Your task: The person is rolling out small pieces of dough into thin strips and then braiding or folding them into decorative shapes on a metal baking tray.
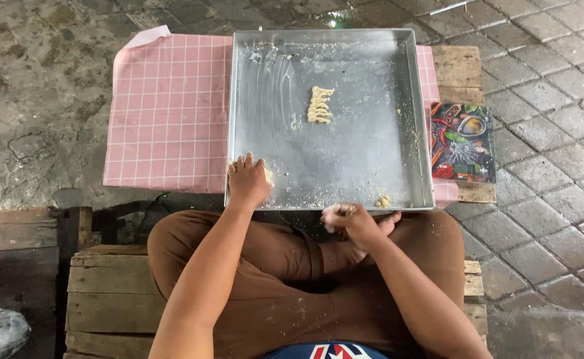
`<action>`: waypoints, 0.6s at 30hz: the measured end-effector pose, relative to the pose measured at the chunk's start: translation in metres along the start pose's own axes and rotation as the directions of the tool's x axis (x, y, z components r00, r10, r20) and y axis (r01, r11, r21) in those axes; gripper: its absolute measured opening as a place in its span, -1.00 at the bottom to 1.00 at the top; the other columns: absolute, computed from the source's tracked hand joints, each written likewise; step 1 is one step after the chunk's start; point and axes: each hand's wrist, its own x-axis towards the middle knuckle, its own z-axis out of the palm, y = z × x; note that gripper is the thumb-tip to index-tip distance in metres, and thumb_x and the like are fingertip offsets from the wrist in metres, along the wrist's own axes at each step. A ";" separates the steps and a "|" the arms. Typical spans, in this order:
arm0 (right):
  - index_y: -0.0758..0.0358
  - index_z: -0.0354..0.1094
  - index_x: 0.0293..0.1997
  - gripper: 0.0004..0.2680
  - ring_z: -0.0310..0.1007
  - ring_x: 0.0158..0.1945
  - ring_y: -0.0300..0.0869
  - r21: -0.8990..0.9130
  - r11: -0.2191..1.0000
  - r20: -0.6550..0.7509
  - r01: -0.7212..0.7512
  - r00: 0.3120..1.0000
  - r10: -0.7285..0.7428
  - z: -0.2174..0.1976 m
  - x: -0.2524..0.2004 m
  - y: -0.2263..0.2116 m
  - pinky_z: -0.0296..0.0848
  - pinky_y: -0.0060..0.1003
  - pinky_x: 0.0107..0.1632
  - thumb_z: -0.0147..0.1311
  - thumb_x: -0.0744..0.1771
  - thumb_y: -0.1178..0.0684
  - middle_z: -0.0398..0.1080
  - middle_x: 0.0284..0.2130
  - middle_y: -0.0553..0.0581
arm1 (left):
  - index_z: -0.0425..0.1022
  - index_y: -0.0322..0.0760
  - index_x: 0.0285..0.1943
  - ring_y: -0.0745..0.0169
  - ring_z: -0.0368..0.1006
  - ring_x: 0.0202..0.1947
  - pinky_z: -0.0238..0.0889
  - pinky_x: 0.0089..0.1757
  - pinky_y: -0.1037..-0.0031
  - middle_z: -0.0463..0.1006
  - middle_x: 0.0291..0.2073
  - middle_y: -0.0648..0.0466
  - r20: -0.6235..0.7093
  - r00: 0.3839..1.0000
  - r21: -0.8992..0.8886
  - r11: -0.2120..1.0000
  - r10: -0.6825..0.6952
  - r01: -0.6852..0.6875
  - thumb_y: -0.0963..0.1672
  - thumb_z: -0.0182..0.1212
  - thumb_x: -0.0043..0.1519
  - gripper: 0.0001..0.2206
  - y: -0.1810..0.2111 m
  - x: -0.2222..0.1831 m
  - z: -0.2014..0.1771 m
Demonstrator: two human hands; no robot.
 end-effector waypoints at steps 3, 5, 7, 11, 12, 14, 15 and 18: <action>0.37 0.49 -0.23 -0.94 0.51 -0.35 -0.14 0.370 0.926 0.058 -0.078 0.996 0.060 -0.021 0.012 0.015 0.59 -0.26 -0.17 0.15 0.30 0.23 0.48 -0.44 0.15 | 0.33 -0.22 0.45 -0.31 0.02 0.50 -0.07 0.32 -0.14 0.19 0.49 -0.25 0.000 1.000 0.007 1.000 -0.003 0.003 0.00 0.30 0.24 -0.42 -0.001 0.003 0.003; 0.24 0.48 -0.21 -0.83 0.39 -0.37 -0.22 0.607 0.784 0.189 -0.133 0.982 0.020 -0.031 0.018 0.021 0.47 -0.30 -0.19 0.07 0.38 -0.04 0.38 -0.43 0.00 | 0.34 -0.20 0.45 -0.31 0.01 0.51 -0.08 0.32 -0.15 0.19 0.49 -0.23 -0.005 1.000 0.010 1.000 -0.007 0.007 0.00 0.29 0.24 -0.42 -0.003 0.006 0.008; 0.25 0.47 -0.17 -0.82 0.40 -0.35 -0.20 0.661 0.736 0.229 -0.147 0.973 -0.011 -0.039 0.022 0.025 0.46 -0.26 -0.17 0.03 0.40 -0.03 0.39 -0.41 0.01 | 0.34 -0.20 0.45 -0.31 0.00 0.51 -0.10 0.32 -0.15 0.18 0.50 -0.24 0.005 1.000 -0.002 1.000 -0.005 0.005 0.00 0.28 0.24 -0.43 -0.003 0.005 0.007; 0.33 0.43 0.04 -0.77 0.43 -0.25 -0.21 0.644 0.756 0.241 -0.117 0.969 -0.055 -0.040 0.024 0.025 0.47 -0.27 -0.07 -0.08 0.43 -0.01 0.49 -0.24 0.08 | 0.34 -0.20 0.45 -0.30 0.01 0.51 -0.10 0.32 -0.15 0.17 0.50 -0.23 0.004 1.000 -0.006 1.000 -0.012 0.012 -0.01 0.29 0.24 -0.43 0.000 0.002 0.001; 0.33 0.43 0.04 -0.77 0.43 -0.25 -0.21 0.645 0.755 0.241 -0.119 0.969 -0.054 -0.030 0.017 0.016 0.47 -0.27 -0.07 -0.08 0.43 -0.01 0.49 -0.24 0.08 | 0.34 -0.20 0.45 -0.30 0.01 0.51 -0.10 0.32 -0.15 0.17 0.50 -0.23 0.005 1.000 -0.005 1.000 -0.013 0.013 -0.01 0.29 0.24 -0.43 0.001 0.001 0.000; 0.43 0.28 0.30 -0.70 0.57 -0.08 -0.06 0.445 0.894 0.134 0.051 0.983 -0.123 -0.010 0.003 -0.002 0.55 -0.19 0.04 -0.13 0.44 0.09 0.53 0.03 0.30 | 0.34 -0.21 0.46 -0.32 -0.02 0.52 -0.13 0.32 -0.18 0.15 0.52 -0.23 0.010 1.000 -0.053 0.998 -0.013 0.014 -0.03 0.28 0.24 -0.43 0.002 -0.002 -0.003; 0.43 0.28 0.30 -0.70 0.57 -0.08 -0.06 0.446 0.894 0.134 0.049 0.983 -0.121 -0.008 0.003 -0.001 0.55 -0.19 0.04 -0.13 0.44 0.09 0.53 0.03 0.30 | 0.34 -0.21 0.46 -0.32 -0.02 0.52 -0.13 0.32 -0.18 0.15 0.52 -0.23 0.012 1.000 -0.052 0.999 -0.014 0.015 -0.03 0.28 0.24 -0.43 0.005 -0.005 -0.008; 0.29 0.14 0.44 -0.66 0.50 0.13 0.06 0.121 0.961 0.165 0.248 0.950 -0.266 0.001 -0.003 -0.002 0.52 -0.13 0.14 -0.15 0.44 0.17 0.36 0.26 0.35 | 0.40 -0.20 0.43 -0.40 -0.07 0.53 -0.15 0.31 -0.30 0.10 0.55 -0.19 -0.002 1.000 -0.114 0.994 0.002 -0.002 -0.10 0.22 0.28 -0.52 0.012 -0.016 -0.023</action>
